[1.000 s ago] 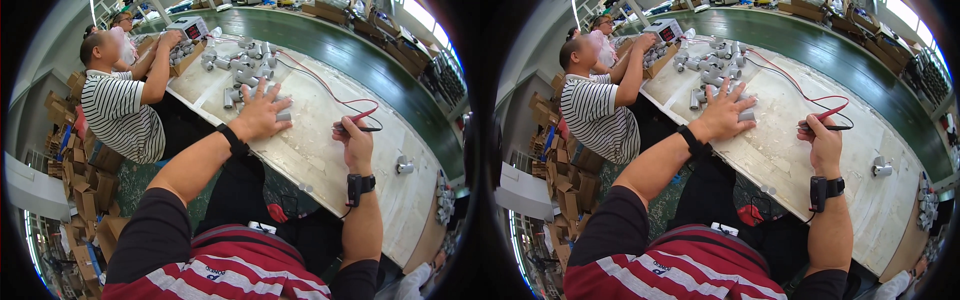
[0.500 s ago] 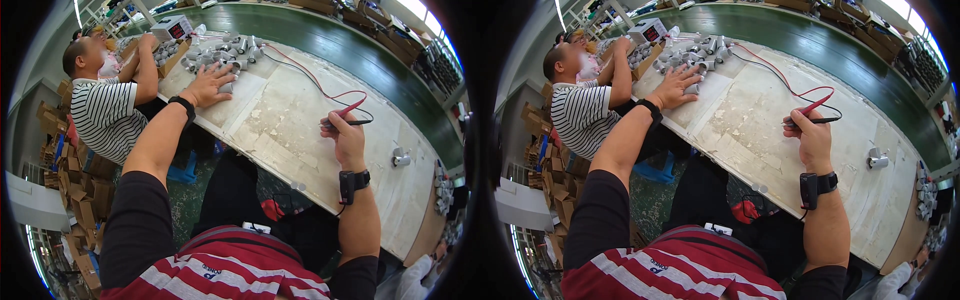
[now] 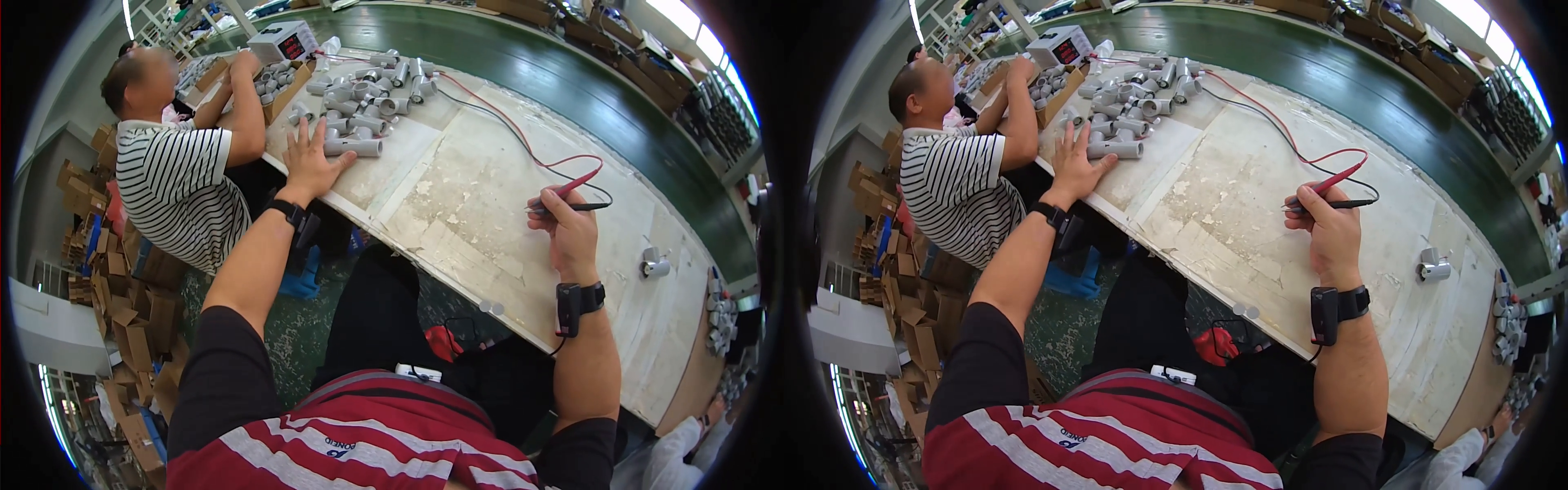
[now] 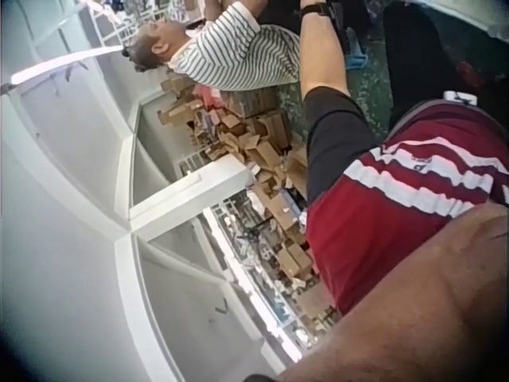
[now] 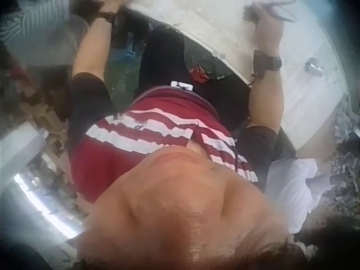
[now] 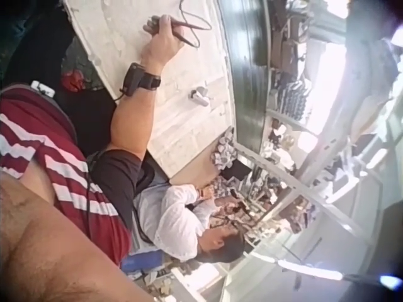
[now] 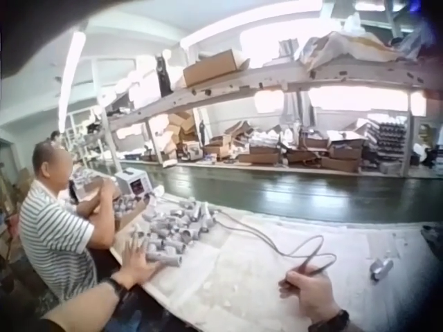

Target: The person picks up a plastic housing, touches a multimeter probe to the internal components, and sets it aside. This process is repeated with several more housings before the person moves them into a pile on the table.

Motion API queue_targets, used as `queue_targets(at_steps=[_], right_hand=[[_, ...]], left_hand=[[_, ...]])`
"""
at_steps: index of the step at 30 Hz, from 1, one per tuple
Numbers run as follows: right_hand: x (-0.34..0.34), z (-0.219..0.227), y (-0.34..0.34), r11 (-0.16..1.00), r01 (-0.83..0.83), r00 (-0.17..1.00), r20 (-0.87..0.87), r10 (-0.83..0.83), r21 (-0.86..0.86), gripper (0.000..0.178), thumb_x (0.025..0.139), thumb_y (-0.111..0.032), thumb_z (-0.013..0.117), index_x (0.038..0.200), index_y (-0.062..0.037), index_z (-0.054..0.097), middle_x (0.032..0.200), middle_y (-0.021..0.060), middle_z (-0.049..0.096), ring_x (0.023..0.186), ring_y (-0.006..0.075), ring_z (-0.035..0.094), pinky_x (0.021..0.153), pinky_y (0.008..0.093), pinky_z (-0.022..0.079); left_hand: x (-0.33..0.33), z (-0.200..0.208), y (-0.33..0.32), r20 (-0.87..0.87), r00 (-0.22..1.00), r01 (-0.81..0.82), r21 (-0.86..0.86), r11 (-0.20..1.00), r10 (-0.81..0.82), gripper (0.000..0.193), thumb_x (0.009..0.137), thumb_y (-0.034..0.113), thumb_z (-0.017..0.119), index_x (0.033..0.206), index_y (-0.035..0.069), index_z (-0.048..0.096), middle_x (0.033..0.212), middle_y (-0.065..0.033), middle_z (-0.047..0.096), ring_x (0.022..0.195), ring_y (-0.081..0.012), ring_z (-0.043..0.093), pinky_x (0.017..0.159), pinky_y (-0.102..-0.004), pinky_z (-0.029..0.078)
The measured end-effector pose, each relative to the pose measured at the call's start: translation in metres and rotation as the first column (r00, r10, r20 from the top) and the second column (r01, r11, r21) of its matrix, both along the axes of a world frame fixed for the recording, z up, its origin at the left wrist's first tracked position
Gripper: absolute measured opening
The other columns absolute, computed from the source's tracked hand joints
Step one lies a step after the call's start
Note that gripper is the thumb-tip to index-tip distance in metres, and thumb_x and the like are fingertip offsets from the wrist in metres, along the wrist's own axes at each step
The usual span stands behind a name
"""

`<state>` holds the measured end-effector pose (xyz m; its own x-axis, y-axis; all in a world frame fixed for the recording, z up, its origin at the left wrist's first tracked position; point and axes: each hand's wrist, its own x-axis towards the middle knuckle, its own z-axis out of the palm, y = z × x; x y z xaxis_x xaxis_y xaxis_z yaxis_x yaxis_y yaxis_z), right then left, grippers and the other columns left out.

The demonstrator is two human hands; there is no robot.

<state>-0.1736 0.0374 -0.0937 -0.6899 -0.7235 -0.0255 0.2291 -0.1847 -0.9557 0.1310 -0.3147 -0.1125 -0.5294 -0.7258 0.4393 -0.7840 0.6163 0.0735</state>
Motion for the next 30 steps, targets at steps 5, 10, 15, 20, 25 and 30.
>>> queue_targets(at_steps=[5,10,15,20,25,30], right_hand=[[-0.017,-0.012,0.011,0.999,0.014,1.0,0.027,-0.013,-0.032,0.013,0.098,-0.014,0.066,0.1,-0.0019,0.067,0.085,0.0098,0.071,0.067,0.0163,0.067,0.061,0.0288,0.056],[-0.004,-0.005,-0.026,0.995,-0.085,0.994,0.062,0.089,-0.056,0.013,0.095,-0.013,0.068,0.093,0.0001,0.068,0.078,0.0099,0.07,0.062,0.0171,0.066,0.056,0.0304,0.056],[-0.018,-0.009,-0.003,1.0,-0.021,0.985,0.17,0.025,-0.02,0.012,0.093,-0.011,0.071,0.094,0.0005,0.068,0.078,0.0106,0.07,0.063,0.0164,0.067,0.054,0.0295,0.057],[-0.031,-0.044,-0.004,0.966,0.066,0.998,-0.005,-0.069,-0.251,0.019,0.091,-0.018,0.07,0.089,0.0009,0.068,0.073,0.009,0.068,0.06,0.0183,0.066,0.057,0.0337,0.056],[-0.05,-0.097,-0.047,0.976,0.172,0.961,-0.239,-0.136,0.136,0.029,0.084,-0.022,0.075,0.105,-0.0041,0.069,0.086,0.0111,0.073,0.082,0.0246,0.07,0.073,0.0371,0.056],[-0.041,-0.013,-0.01,0.967,-0.043,0.999,-0.021,0.05,0.252,0.024,0.082,-0.021,0.072,0.1,-0.005,0.07,0.088,0.0115,0.074,0.079,0.0251,0.07,0.071,0.0373,0.055]], left_hand=[[-0.024,-0.006,-0.051,0.17,0.975,0.136,0.039,0.99,-0.141,0.099,0.088,0.068,0.066,0.156,0.003,0.036,0.162,-0.0297,0.029,0.149,-0.0484,0.026,0.123,-0.0549,0.021],[0.055,0.005,-0.139,0.336,0.923,0.194,0.004,0.981,-0.184,0.097,0.09,0.057,0.069,0.158,0.001,0.031,0.16,-0.0283,0.034,0.151,-0.0447,0.026,0.124,-0.0508,0.021],[-0.104,0.083,0.019,0.114,0.75,0.661,-0.114,0.742,-0.651,0.085,0.091,0.045,0.071,0.158,0.006,0.035,0.162,-0.0236,0.032,0.152,-0.0406,0.027,0.124,-0.0481,0.022],[-0.234,0.143,0.285,-0.063,0.266,0.946,0.209,0.248,-0.962,0.063,0.086,0.019,0.075,0.142,0.001,0.054,0.151,-0.0235,0.05,0.137,-0.0424,0.05,0.117,-0.0443,0.037],[-0.323,0.123,0.422,0.065,0.213,0.926,0.304,0.222,-0.975,0.043,0.088,0.019,0.072,0.121,-0.008,0.063,0.138,-0.026,0.058,0.126,-0.0412,0.057,0.107,-0.0453,0.047],[-0.378,0.095,0.43,0.194,0.278,0.787,0.515,0.339,-0.941,0.032,0.09,0.013,0.065,0.114,-0.007,0.066,0.123,-0.0245,0.065,0.12,-0.0413,0.059,0.098,-0.0445,0.053]])
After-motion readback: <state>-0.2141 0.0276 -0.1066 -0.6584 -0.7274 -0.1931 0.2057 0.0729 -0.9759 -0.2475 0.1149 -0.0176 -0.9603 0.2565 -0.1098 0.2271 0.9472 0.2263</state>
